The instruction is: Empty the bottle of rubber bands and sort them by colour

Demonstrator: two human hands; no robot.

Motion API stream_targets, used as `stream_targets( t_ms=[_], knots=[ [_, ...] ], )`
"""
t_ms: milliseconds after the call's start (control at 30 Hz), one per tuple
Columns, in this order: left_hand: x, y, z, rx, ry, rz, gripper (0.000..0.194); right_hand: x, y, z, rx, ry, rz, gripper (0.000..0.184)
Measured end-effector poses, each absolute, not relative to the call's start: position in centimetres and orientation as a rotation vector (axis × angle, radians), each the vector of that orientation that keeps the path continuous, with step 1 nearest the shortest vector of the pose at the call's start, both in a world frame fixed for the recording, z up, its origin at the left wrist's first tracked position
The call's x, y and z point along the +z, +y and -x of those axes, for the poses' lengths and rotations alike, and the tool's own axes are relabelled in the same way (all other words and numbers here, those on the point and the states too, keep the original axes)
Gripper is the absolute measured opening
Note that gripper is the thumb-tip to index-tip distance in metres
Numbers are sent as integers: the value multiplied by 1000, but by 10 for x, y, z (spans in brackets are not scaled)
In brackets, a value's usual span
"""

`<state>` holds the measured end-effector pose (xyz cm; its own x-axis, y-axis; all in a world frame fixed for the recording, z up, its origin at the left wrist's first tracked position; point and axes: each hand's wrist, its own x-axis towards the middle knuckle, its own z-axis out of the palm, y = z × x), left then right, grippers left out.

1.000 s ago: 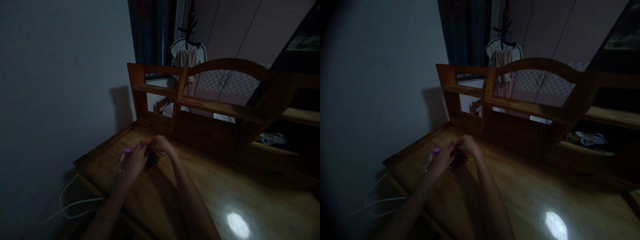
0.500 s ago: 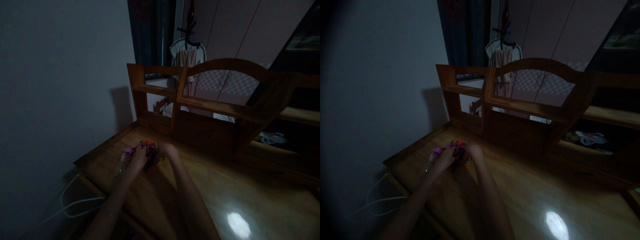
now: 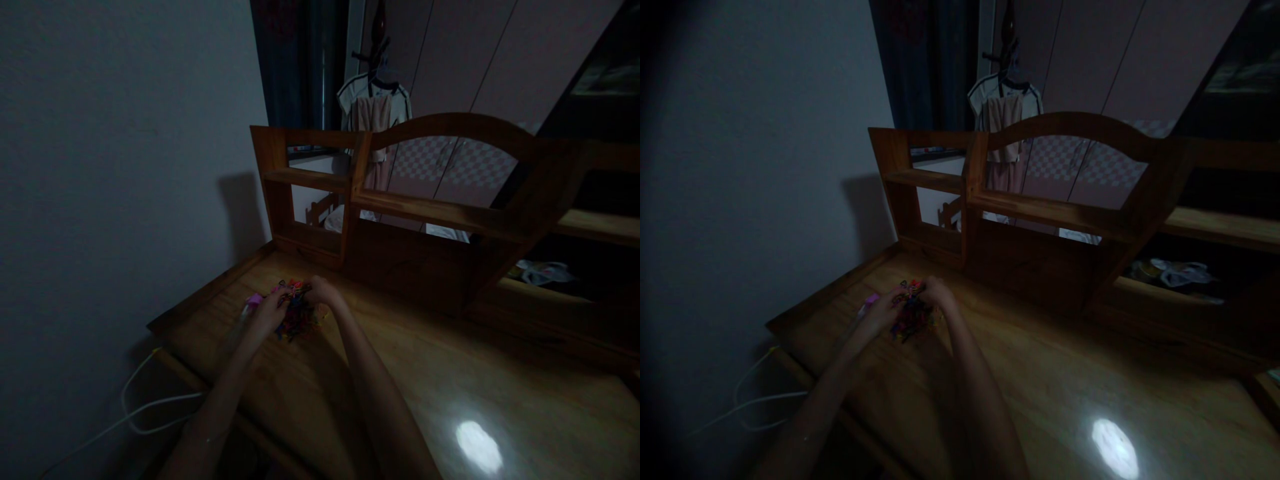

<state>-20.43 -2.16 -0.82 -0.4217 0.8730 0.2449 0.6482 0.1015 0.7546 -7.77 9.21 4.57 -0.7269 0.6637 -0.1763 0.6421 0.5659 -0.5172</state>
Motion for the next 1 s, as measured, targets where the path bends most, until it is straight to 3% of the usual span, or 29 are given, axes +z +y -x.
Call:
stream_targets(
  t_ms=[167, 400, 600, 800, 1000],
  knots=[
    [-18, -32, 212, 1069, 2105, -1613, 50, 49, 96, 77, 988, -2739, 884, 40],
    [-17, -49, 201, 866, 2276, -1791, 37, 41, 99, 78, 1006, -2733, 810, 69],
    [-17, -68, 178, 594, 2448, -1854, 51, 30, 92, 87, 895, -2961, 632, 98],
    [-4, -75, 162, 731, 2553, -1792, 42, 21, 82, 99, 715, -3001, 830, 87],
    [-4, -81, 146, 1098, 2504, -1688, 31, 15, 79, 101, 781, -2948, 902, 92]
  ],
)
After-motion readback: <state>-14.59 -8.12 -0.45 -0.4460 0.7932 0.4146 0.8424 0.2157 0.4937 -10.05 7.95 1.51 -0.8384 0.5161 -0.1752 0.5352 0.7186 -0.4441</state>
